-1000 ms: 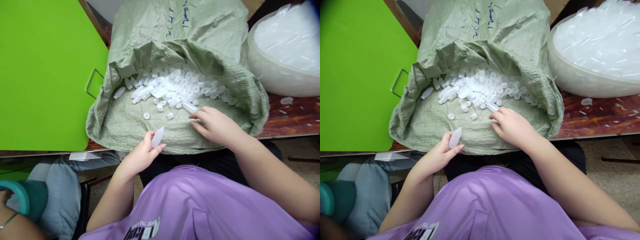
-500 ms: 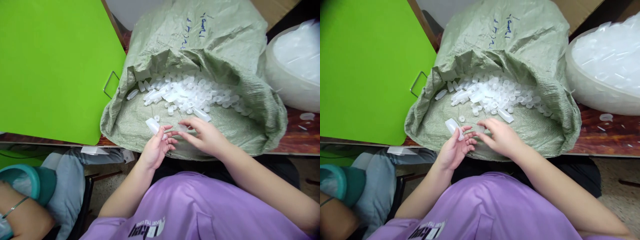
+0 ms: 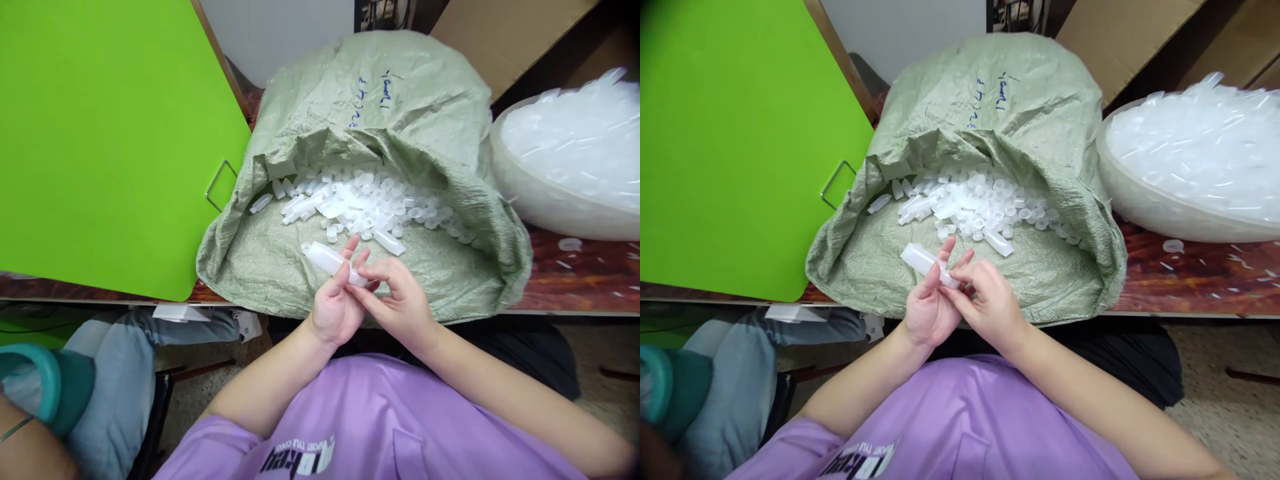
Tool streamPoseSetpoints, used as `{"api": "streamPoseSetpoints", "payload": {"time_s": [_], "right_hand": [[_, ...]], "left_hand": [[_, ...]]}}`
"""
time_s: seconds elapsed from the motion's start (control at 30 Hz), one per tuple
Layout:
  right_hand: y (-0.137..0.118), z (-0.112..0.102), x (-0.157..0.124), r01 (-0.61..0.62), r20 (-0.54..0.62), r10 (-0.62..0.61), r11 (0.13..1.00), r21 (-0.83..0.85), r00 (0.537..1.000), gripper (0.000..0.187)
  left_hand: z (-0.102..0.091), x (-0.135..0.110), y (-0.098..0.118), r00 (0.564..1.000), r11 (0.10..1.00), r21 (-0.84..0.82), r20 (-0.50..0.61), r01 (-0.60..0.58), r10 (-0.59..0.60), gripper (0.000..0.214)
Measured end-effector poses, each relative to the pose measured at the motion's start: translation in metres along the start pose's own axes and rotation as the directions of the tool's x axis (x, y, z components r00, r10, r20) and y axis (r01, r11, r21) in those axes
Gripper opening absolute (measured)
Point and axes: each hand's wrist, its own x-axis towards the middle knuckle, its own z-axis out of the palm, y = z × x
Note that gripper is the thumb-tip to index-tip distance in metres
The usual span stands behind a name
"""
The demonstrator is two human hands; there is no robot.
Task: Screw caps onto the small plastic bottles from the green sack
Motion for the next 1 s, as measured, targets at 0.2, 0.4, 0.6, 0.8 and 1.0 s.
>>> {"api": "streamPoseSetpoints", "payload": {"time_s": [0.2,0.4,0.6,0.8,1.0], "right_hand": [[0.015,0.001,-0.006,0.395,-0.036,-0.408,0.900,-0.185,0.912,0.029],[0.011,0.003,-0.002,0.047,0.016,-0.047,0.999,-0.012,0.999,0.018],[0.010,0.001,-0.001,-0.165,0.062,0.159,0.981,0.103,0.985,0.015],[0.015,0.003,-0.005,-0.237,0.038,0.236,0.932,0.274,0.971,0.017],[0.020,-0.016,-0.002,-0.213,0.179,0.170,0.942,0.260,0.969,0.018]], "left_hand": [[0.002,0.000,0.001,0.993,0.936,-0.332,0.042,0.114,-0.106,0.047],[0.003,0.006,-0.005,0.989,0.923,-0.363,-0.020,0.128,-0.145,0.047],[0.002,0.007,-0.009,0.992,0.948,-0.295,0.004,0.121,-0.126,0.053],[0.001,0.003,-0.010,0.988,0.976,-0.159,0.011,0.151,-0.151,0.057],[-0.020,-0.002,0.010,1.000,0.996,0.085,-0.029,-0.007,0.009,0.046]]}}
